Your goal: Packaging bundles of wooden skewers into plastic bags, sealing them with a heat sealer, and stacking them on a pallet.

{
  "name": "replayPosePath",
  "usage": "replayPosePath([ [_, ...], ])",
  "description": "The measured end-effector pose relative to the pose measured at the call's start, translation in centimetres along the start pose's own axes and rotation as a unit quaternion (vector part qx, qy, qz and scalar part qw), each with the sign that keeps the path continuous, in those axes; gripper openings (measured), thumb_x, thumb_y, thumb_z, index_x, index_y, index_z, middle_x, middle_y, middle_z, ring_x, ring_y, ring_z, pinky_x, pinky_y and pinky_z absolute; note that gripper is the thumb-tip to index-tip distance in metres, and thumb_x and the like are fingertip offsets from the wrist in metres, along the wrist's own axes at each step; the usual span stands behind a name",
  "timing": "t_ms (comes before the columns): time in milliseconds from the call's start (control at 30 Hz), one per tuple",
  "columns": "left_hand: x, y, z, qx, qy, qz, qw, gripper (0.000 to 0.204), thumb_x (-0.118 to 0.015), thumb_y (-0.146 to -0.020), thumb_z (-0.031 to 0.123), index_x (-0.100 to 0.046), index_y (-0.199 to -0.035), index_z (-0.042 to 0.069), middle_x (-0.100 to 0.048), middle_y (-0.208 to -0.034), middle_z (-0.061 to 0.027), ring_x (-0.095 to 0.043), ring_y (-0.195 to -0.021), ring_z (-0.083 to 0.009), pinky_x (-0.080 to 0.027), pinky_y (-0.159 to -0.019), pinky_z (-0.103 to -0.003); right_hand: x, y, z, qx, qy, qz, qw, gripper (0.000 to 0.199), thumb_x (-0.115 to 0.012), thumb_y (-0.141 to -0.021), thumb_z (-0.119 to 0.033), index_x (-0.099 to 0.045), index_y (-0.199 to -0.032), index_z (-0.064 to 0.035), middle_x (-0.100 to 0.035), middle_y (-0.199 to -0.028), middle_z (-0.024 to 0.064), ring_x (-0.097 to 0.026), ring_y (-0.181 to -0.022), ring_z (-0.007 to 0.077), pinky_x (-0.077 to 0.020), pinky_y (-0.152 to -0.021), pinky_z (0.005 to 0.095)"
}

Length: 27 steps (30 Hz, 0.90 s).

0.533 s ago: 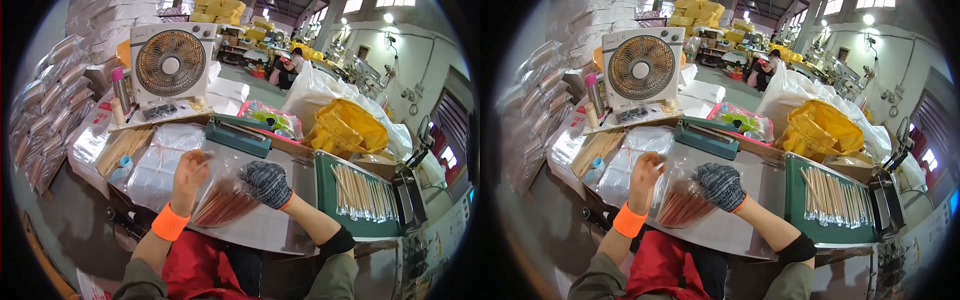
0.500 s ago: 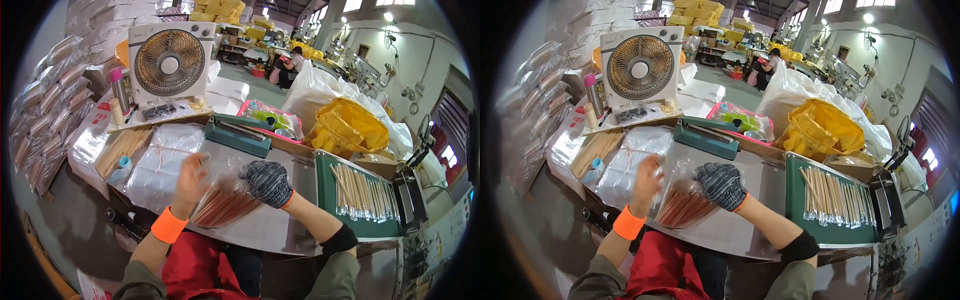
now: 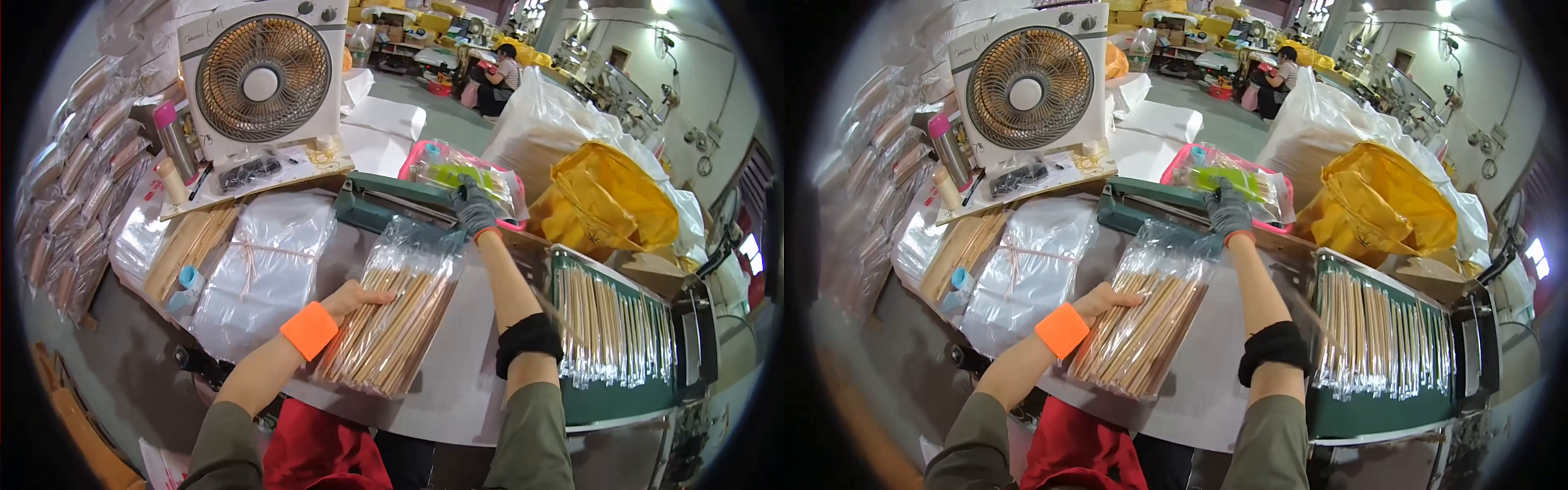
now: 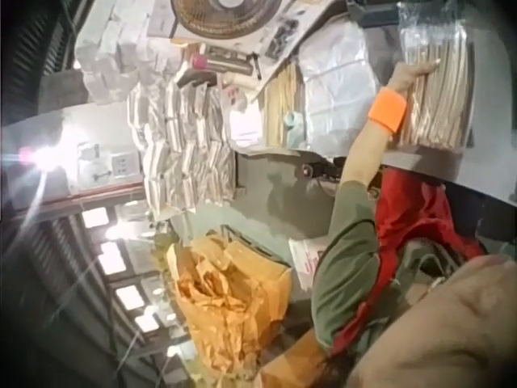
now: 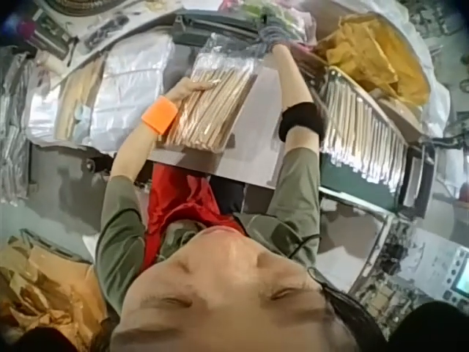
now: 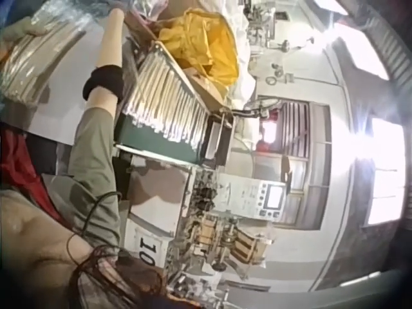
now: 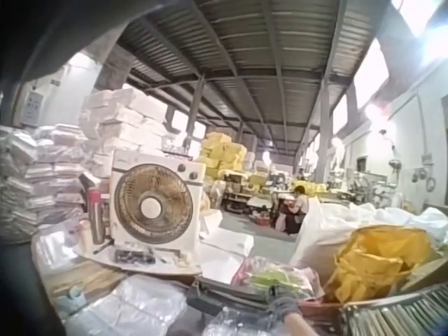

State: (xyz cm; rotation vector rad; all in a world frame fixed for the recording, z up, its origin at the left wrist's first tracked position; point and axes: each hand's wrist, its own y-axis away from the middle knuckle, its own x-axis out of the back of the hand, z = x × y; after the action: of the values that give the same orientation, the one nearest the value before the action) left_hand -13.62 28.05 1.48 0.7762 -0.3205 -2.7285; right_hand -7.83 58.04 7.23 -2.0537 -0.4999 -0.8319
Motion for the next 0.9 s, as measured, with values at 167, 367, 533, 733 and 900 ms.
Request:
replayPosePath([
  [167, 4.8, -5.5, 4.0, 0.1, 0.098, 0.036, 0.99, 0.029, -0.069, -0.08, 0.013, -0.062, -0.103, -0.003, -0.067, -0.091, -0.0125, -0.067, -0.077, -0.0208, -0.056, -0.069, -0.032, 0.1, -3.2, -6.3, 0.018, -0.067, -0.035, 0.997, 0.025, -0.063, -0.078, -0.02, -0.055, -0.101, -0.0121, -0.062, -0.094, 0.0144, -0.059, -0.089, 0.0337, -0.0464, -0.076, 0.0428],
  [367, 4.6, -7.9, 3.9, 0.045, 0.004, 0.07, 0.997, 0.043, -0.069, -0.08, 0.018, -0.055, -0.113, -0.004, -0.063, -0.104, -0.016, -0.064, -0.088, -0.0216, -0.053, -0.075, -0.033, -5.8, 3.0, 6.8, -0.006, -0.245, 0.016, 0.969, 0.03, -0.056, -0.086, -0.007, -0.053, -0.116, -0.0062, -0.061, -0.11, 0.0133, -0.059, -0.103, 0.0226, -0.0448, -0.089, 0.0329],
  [533, 5.3, 7.7, -0.5, -0.218, -0.13, 0.231, 0.939, 0.041, -0.064, -0.083, 0.014, -0.049, -0.117, -0.002, -0.06, -0.106, -0.0099, -0.06, -0.092, -0.0175, -0.048, -0.081, -0.029, -6.9, 3.9, 6.0, -0.016, -0.199, -0.003, 0.98, 0.031, -0.054, -0.088, -0.005, -0.052, -0.119, -0.0063, -0.059, -0.115, 0.0125, -0.058, -0.106, 0.0238, -0.0438, -0.091, 0.0321],
  [733, 3.9, 39.8, -11.7, 0.155, -0.644, 0.141, 0.736, 0.068, -0.072, -0.074, 0.041, -0.047, -0.124, 0.002, -0.06, -0.108, -0.0143, -0.061, -0.094, -0.0299, -0.048, -0.084, -0.037, -5.5, 5.1, 0.8, -0.027, -0.042, -0.031, 0.998, 0.042, -0.049, -0.091, -0.023, -0.043, -0.131, -0.0106, -0.053, -0.125, 0.015, -0.051, -0.115, 0.0288, -0.0402, -0.094, 0.0372],
  [900, -0.9, 48.5, -16.2, 0.233, -0.602, 0.313, 0.696, 0.083, -0.073, -0.069, 0.039, -0.035, -0.13, -0.004, -0.037, -0.129, -0.0276, -0.041, -0.116, -0.0435, -0.036, -0.097, -0.047, -6.1, 7.7, -2.8, -0.074, -0.181, -0.018, 0.981, 0.067, -0.062, -0.082, -0.036, -0.035, -0.135, -0.005, -0.042, -0.134, 0.0198, -0.05, -0.113, 0.0351, -0.0364, -0.1, 0.037],
])
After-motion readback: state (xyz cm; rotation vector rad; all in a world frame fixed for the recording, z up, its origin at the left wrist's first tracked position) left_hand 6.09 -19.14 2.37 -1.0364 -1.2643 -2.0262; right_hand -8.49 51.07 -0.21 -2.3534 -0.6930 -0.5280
